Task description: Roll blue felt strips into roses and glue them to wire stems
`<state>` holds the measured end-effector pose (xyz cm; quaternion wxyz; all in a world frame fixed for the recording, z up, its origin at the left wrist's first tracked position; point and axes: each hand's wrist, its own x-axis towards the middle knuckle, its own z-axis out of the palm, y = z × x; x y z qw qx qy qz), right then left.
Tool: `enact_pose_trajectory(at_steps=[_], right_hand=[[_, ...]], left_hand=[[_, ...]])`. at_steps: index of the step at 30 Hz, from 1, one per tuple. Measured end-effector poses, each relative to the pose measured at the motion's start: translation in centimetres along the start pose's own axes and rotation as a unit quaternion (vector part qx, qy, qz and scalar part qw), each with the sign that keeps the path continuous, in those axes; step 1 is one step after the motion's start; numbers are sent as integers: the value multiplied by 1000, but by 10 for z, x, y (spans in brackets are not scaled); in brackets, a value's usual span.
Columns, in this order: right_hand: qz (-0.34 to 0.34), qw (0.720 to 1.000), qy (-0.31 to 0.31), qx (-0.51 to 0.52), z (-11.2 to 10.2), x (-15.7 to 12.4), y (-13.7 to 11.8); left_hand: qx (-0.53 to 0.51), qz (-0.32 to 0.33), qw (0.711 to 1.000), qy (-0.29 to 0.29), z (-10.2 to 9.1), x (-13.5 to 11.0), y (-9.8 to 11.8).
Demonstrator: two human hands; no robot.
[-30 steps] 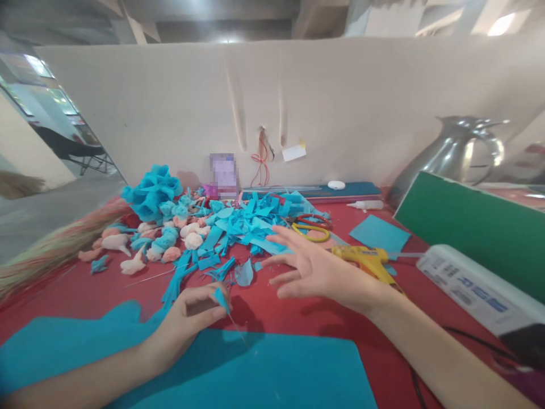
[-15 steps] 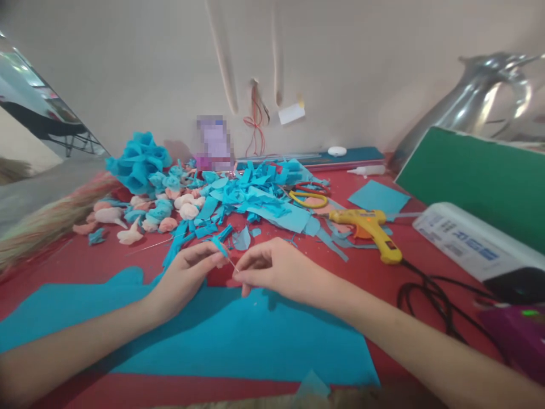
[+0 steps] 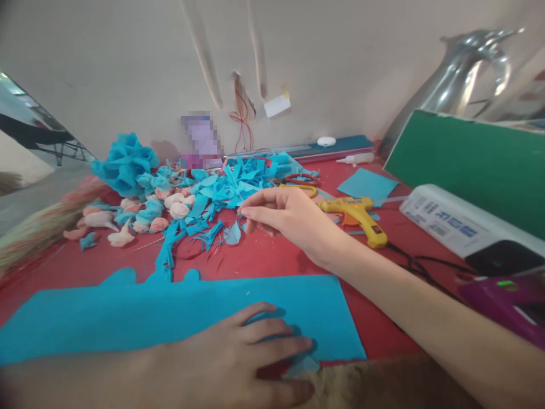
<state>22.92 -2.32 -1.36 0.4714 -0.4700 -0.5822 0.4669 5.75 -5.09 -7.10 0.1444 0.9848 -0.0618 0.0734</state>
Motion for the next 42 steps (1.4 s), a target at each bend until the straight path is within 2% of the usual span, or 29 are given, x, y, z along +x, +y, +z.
enact_pose_trajectory(at_steps=[5, 7, 9, 11, 12, 13, 15, 19, 22, 25, 29, 32, 35, 42], right_hand=[[2, 1000, 1, -1, -1, -1, -2], [2, 1000, 6, -1, -3, -1, -2], [-2, 1000, 16, 2, -6, -1, -2], [-11, 1000, 28, 6, -8, 0, -1], [-15, 999, 32, 8, -9, 0, -1], [-19, 999, 35, 9, -10, 1, -1], [-20, 999, 35, 7, -10, 2, 0], [-5, 1000, 30, -4, -8, 3, 1], [12, 1000, 13, -9, -5, 2, 2], [27, 1000, -10, -12, 0, 2, 5], [45, 998, -32, -14, 12, 2, 12], [58, 996, -62, -12, 25, 0, 16], [73, 992, -98, -5, 38, -4, 20], [78, 986, -146, 24, 59, -16, 25]], left_hand=[[-18, 32, 999, -23, 7, -4, -2], [-61, 54, 997, -16, 1, -4, -4], [-138, 50, 989, 16, -10, -4, -8], [-213, -18, 972, 94, -24, -5, -19], [-222, -83, 964, 125, -31, -6, -27], [-209, -151, 954, 151, -37, -8, -38], [-177, -223, 942, 181, -46, -13, -64], [-98, -318, 921, 204, -53, -31, -117], [-36, -356, 909, 215, -55, -43, -135], [4, -373, 899, 228, -60, -53, -133], [7, -367, 903, 223, -62, -69, -112], [15, -329, 921, 207, -55, -85, -94], [23, -289, 942, 167, -45, -101, -78], [47, -291, 948, 121, -34, -120, -59]])
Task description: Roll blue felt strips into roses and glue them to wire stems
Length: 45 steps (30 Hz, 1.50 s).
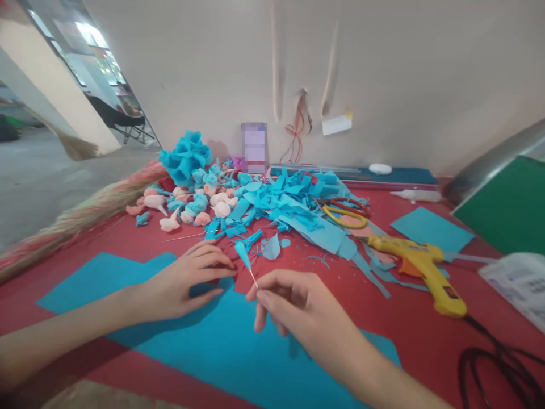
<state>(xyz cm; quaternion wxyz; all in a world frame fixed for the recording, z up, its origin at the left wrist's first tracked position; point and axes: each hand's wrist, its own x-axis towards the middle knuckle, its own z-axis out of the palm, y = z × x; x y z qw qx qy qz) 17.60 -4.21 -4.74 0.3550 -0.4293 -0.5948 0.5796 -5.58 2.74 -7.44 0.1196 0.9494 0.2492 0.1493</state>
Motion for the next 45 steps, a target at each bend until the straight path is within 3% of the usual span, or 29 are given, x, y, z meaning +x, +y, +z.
enact_pose_trajectory(at_steps=[11, 24, 35, 40, 45], right_hand=[[-9, 997, 57, 53, 15, -1, 20], [9, 994, 35, 99, 12, 6, 44], [14, 997, 33, 74, 12, 7, 43], [12, 997, 34, 62, 15, 5, 42], [-8, 998, 49, 45, 14, 7, 38]], left_hand=[[-6, -14, 998, 60, 11, -3, -6], [-42, -36, 995, 87, 9, -1, -9], [-123, -150, 977, 92, 8, 3, -4], [-169, -169, 968, 80, 7, 2, 0], [-187, -192, 958, 103, 2, 2, 3]])
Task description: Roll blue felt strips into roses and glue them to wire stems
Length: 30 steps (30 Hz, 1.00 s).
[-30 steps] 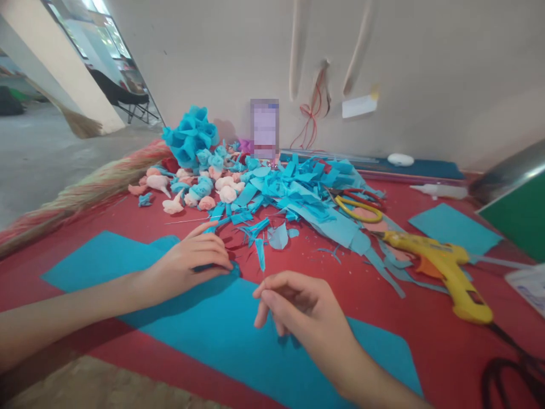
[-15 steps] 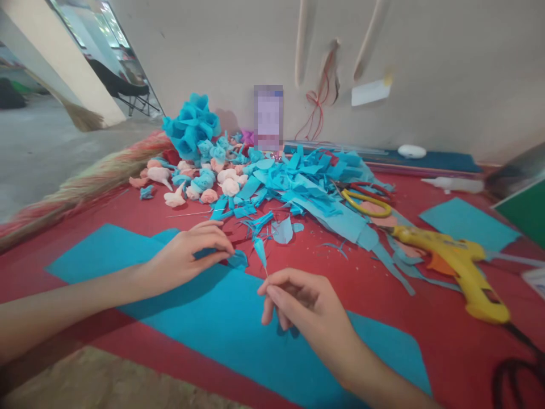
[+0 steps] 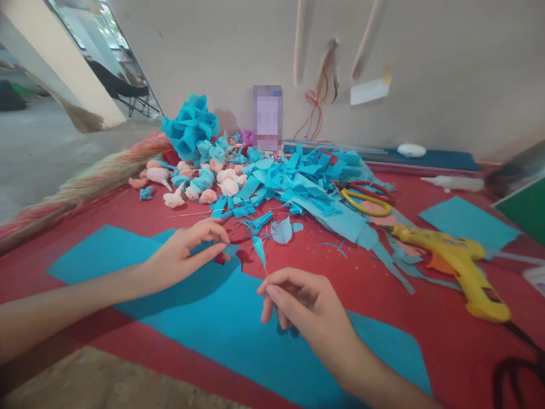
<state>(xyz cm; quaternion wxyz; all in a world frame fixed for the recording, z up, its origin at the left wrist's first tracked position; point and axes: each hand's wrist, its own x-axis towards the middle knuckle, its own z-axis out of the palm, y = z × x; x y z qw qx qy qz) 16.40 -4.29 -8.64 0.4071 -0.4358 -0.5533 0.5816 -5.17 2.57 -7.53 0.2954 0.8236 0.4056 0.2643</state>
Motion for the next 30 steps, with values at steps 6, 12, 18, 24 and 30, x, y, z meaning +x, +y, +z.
enact_pose_trajectory(at_steps=[6, 12, 18, 24, 30], right_hand=[[-91, 992, 66, -63, -3, 1, -27], [-182, 960, 107, -183, 1, -6, -45], [-133, 953, 112, -249, -7, -12, -53], [-135, 944, 135, -269, -17, -14, -61], [-234, 904, 155, -321, -16, -21, -58]], left_hand=[[-58, -10, 998, 17, -1, 3, 28], [-173, 28, 984, 19, 4, 18, 63], [-111, 84, 990, 29, 1, 30, 84], [-139, 105, 985, 7, 1, 38, 88], [-177, 171, 969, -19, 0, 39, 87]])
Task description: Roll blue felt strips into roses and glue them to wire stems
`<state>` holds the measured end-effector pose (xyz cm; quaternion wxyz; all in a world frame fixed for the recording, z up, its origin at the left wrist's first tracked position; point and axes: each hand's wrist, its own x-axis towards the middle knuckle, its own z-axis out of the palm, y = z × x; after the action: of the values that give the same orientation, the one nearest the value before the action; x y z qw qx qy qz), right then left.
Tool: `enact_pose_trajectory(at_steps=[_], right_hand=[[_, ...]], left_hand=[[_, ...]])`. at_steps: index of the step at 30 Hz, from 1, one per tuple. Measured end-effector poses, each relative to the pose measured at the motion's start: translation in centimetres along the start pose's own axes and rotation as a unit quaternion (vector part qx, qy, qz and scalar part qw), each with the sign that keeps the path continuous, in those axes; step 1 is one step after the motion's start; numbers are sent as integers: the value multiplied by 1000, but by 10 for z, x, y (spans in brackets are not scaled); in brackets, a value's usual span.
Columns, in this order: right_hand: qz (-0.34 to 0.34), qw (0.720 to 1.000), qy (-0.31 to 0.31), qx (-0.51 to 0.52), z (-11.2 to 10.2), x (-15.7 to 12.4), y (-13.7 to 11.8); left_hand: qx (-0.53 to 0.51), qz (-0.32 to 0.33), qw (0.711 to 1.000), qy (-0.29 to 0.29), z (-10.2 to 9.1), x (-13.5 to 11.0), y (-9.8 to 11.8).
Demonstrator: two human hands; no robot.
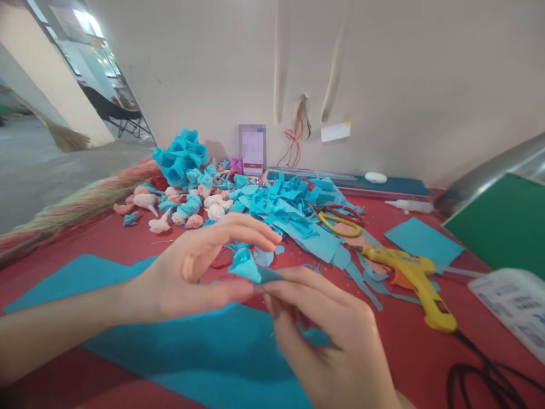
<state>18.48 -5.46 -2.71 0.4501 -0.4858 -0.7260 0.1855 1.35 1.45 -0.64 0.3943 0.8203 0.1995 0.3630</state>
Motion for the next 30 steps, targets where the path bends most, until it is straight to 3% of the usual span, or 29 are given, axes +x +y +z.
enact_pose_trajectory(at_steps=[7, 13, 23, 30], right_hand=[[-92, 994, 3, -62, 2, -4, 2], [-157, 983, 58, -79, 9, 2, 1], [-166, 978, 62, -107, 6, 2, -1], [-178, 977, 65, -97, 3, 1, 5]], left_hand=[[28, 93, 995, 36, -3, 0, 7], [4, 173, 984, 48, -6, 4, 4], [-65, 136, 988, 23, -6, 3, -1], [-45, 142, 989, 19, -5, 2, 2]])
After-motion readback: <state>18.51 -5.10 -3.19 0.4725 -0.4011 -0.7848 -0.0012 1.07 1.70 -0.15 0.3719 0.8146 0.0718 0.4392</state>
